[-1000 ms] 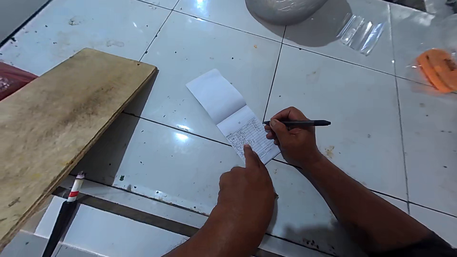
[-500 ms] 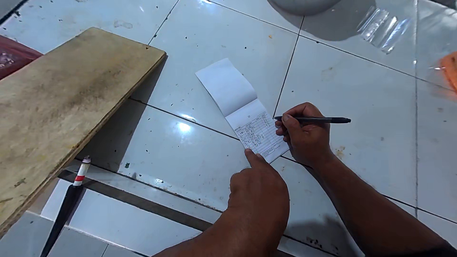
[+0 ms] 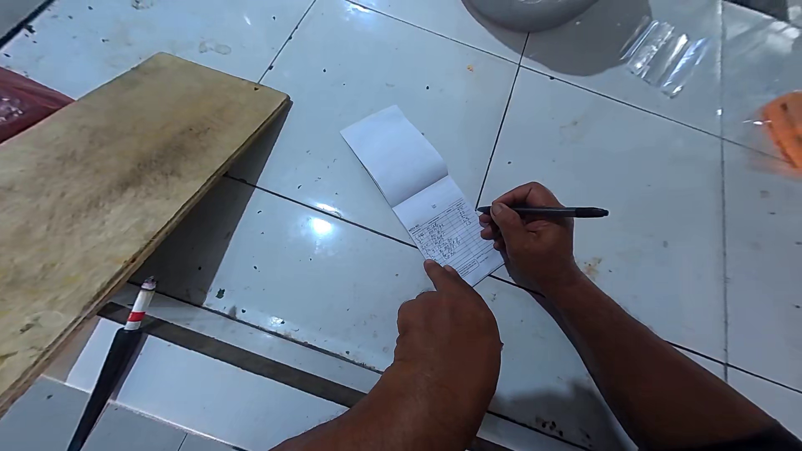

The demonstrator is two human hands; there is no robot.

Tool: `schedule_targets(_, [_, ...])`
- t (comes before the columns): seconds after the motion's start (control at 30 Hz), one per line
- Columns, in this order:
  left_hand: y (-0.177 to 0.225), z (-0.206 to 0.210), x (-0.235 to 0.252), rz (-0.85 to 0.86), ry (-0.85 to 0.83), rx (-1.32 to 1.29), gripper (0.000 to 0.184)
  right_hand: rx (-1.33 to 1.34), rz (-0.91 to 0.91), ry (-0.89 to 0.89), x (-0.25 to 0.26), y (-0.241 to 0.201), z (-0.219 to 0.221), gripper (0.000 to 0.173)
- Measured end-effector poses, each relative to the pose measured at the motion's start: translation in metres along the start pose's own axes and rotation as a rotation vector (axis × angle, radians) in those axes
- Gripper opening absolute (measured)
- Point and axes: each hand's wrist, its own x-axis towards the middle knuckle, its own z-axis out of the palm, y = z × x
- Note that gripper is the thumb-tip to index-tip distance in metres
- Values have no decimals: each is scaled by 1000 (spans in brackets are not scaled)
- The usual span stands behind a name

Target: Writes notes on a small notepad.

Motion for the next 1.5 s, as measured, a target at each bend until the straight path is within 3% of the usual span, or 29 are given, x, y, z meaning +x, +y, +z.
schedule_targets(1.5, [-3,1,0,40,2,-47,105,-5,-14,-1,0,2,1,7])
